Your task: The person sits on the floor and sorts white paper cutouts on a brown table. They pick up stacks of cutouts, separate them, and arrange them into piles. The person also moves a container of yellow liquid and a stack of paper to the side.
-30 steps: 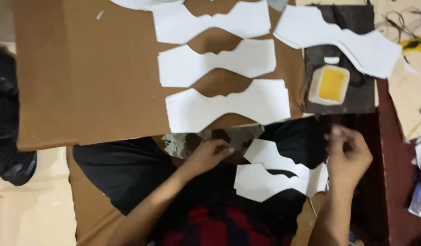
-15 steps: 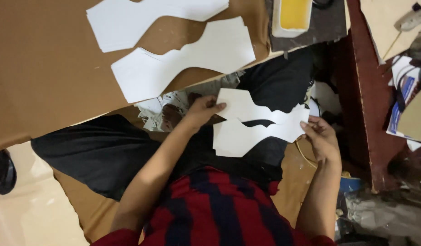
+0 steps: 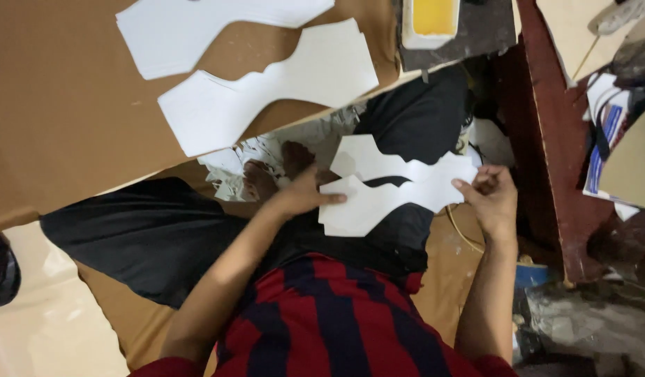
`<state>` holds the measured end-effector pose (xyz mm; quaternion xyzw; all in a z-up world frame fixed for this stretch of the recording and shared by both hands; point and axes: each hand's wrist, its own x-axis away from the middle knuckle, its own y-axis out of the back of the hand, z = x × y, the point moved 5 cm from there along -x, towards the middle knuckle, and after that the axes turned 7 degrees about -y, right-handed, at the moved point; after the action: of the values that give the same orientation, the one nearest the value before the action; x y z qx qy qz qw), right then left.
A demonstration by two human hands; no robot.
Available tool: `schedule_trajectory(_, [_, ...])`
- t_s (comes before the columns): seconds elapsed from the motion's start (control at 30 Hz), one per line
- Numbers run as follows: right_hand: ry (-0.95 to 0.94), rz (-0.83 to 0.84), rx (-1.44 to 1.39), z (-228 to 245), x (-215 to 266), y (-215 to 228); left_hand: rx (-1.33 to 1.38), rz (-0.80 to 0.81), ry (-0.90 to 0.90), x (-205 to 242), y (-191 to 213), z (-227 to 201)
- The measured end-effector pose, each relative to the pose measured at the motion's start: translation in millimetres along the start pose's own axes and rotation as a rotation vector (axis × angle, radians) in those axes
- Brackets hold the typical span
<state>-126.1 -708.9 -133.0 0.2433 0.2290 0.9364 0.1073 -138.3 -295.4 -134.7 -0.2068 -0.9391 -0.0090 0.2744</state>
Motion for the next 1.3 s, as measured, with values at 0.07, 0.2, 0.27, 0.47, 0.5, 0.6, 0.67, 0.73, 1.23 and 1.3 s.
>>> schedule_trajectory(0.07, [0.033, -0.075, 0.074, -19, 2, 4, -0.065, -0.066, -0.022, -3, -4, 28])
schedule_trajectory(0.2, [0.256, -0.175, 0.128, 72, 69, -14, -0.198, -0.163, -0.13, 18, -2, 15])
schedule_trajectory(0.27, [0.33, -0.239, 0.365, 76, 76, -11, -0.221, -0.224, -0.136, 37, 1, -9])
schedule_trajectory(0.47, [0.355, -0.354, 0.852, 97, 92, 2, -0.306, -0.365, -0.332, 73, 4, -44])
schedule_trajectory(0.5, [0.358, -0.36, 0.858, 103, 95, 5, -0.347, -0.372, -0.35, 78, 4, -49])
schedule_trajectory(0.6, [0.309, -0.357, 0.734, 143, 103, 13, -0.016, -0.355, -0.247, 97, 10, -64])
schedule_trajectory(0.67, [0.329, -0.255, 0.594, 175, 91, 7, 0.115, -0.441, -0.286, 102, 23, -71])
schedule_trajectory(0.73, [0.345, -0.153, 0.45, 212, 79, -12, 0.244, -0.524, -0.325, 107, 47, -86])
schedule_trajectory(1.23, [0.804, 0.362, 0.18, 450, -70, -228, -0.137, -1.061, -0.7, 91, 318, -193])
schedule_trajectory(1.3, [0.863, 0.306, 0.186, 448, -95, -240, -0.544, -1.242, -0.575, 76, 338, -192])
